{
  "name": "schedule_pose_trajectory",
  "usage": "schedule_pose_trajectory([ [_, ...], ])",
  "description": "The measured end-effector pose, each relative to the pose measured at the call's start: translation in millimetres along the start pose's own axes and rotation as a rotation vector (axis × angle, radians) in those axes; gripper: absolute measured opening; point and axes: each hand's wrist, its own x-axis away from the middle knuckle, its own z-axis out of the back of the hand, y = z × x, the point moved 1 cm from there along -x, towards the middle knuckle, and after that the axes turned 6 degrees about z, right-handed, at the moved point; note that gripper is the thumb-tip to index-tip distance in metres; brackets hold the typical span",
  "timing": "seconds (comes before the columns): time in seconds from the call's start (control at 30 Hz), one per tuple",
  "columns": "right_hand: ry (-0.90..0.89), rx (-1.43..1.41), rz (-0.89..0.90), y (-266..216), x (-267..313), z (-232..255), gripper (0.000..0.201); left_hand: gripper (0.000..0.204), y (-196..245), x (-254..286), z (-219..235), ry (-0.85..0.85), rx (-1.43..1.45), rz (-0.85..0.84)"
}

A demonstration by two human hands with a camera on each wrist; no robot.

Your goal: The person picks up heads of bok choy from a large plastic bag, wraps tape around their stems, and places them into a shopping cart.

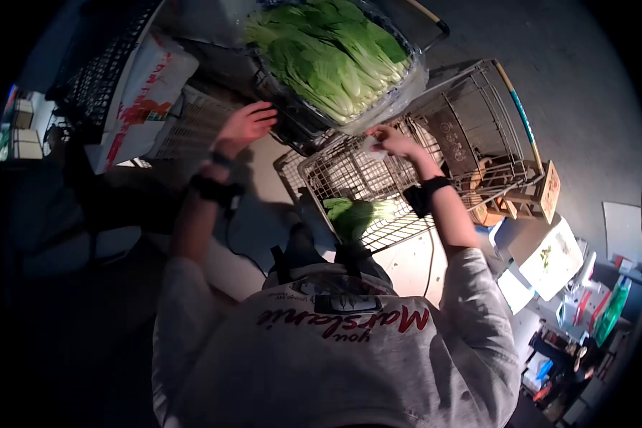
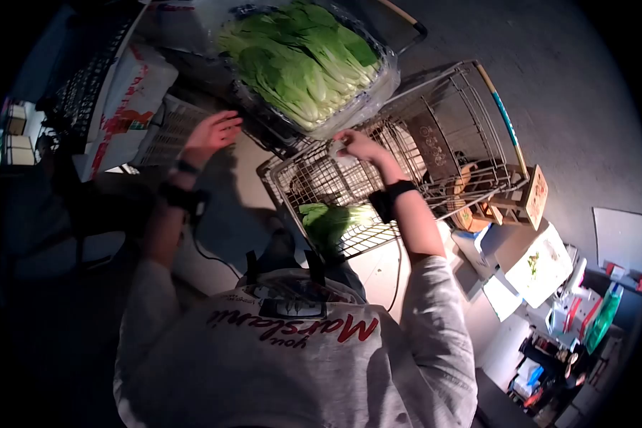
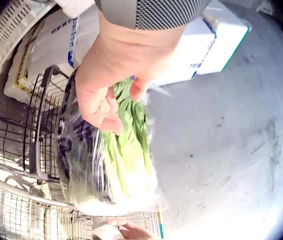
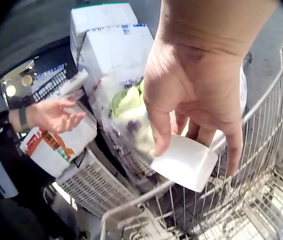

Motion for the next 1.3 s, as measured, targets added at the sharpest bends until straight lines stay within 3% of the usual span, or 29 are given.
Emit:
schedule_pose_trajectory([
  [0.03, 0.051, 0.2, 0.058, 0, 2, 8, 0.054, 0.037, -11, -32, -30, -0.034, 0.039, 0.012],
  [0.07, 0.136, 0.429, 0.064, -3, 7, 7, 0.042, 0.038, -19, -53, -60, 0.05, 0.026, 0.023],
  [0.1, 0.253, 0.643, 0.28, 17, -63, -87, 0.03, 0.038, 20, -32, -17, 0.3, -0.146, 0.071],
  [0.13, 0.174, 0.919, 0.074, 58, -57, -77, 0.024, 0.038, -12, -53, -39, 0.211, -0.091, 0.058],
  [0.17, 0.123, 0.793, -0.031, 129, -53, -80, 0.023, 0.038, -48, -53, -51, 0.155, -0.05, 0.062],
  [0.2, 0.245, 0.762, 0.003, 146, -47, -73, 0.026, 0.037, -52, -60, -69, 0.171, 0.001, 0.021],
  [0.23, 0.365, 0.777, -0.098, 175, -74, -65, 0.027, 0.035, -43, -67, -79, 0.195, 0.026, -0.032],
  [0.3, 0.337, 0.877, -0.255, 189, -68, -99, 0.03, 0.031, -64, -53, -65, 0.166, 0.104, -0.072],
  [0.37, 0.385, 0.789, -0.252, 216, -68, -105, 0.03, 0.027, -78, -49, -73, 0.178, 0.136, -0.101],
  [0.4, 0.254, 0.768, -0.369, 215, -70, -107, 0.038, 0.026, -82, -44, -72, 0.214, 0.104, -0.056],
  [0.43, 0.244, 0.748, -0.372, 222, -71, -115, 0.038, 0.026, -86, -43, -71, 0.227, 0.094, -0.043],
  [0.5, 0.059, 0.737, -0.33, 228, -67, -125, 0.047, 0.027, -94, -38, -75, 0.223, 0.099, -0.047],
  [0.53, 0.106, 0.703, -0.33, 222, -64, -122, 0.057, 0.029, -96, -38, -84, 0.226, 0.169, -0.043],
  [0.6, 0.176, 0.774, -0.304, 211, -60, -112, 0.053, 0.03, -97, -41, -91, 0.262, 0.173, -0.082],
  [0.63, 0.153, 0.714, -0.348, 164, -53, -99, 0.046, 0.03, -95, -39, -93, 0.292, 0.154, -0.128],
  [0.67, 0.446, 0.688, -0.051, 130, -38, -85, 0.035, 0.036, -92, -39, -97, 0.31, 0.044, -0.205],
  [0.7, 0.542, 0.616, -0.011, 91, -31, -72, 0.025, 0.036, -89, -39, -100, 0.31, 0.053, -0.21],
  [0.77, 0.676, 0.317, 0.264, 17, -2, -57, 0.016, 0.049, -81, -33, -108, 0.403, -0.692, -0.625],
  [0.8, 0.802, 0.246, 0.485, -11, 2, -54, 0.018, 0.049, -68, -30, -116, 0.402, -0.696, -0.625],
  [0.87, 0.928, 0.434, 0.682, -73, 14, -53, 0.033, 0.066, -37, -24, -143, 0.449, -1.623, -0.831],
  [0.9, 0.92, 0.524, 0.706, -94, 13, -55, 0.046, 0.066, -30, -26, -148, 0.431, -1.635, -0.845],
  [0.97, 0.899, 0.743, 0.515, -109, -5, -68, 0.066, 0.078, -12, -36, -160, 0.133, -1.79, -0.974],
  [1.07, 0.929, 0.733, 0.347, -116, -23, -76, 0.079, 0.082, 18, -67, -156, -0.071, -1.967, -0.926],
  [1.23, 1.021, 0.731, 0.302, -107, -36, -87, 0.079, 0.093, 40, -100, -150, -0.397, -2.112, -0.823],
  [1.3, 1.034, 0.469, 0.433, -105, -34, -78, 0.071, 0.097, 42, -114, -148, -0.474, -2.136, -0.821],
])
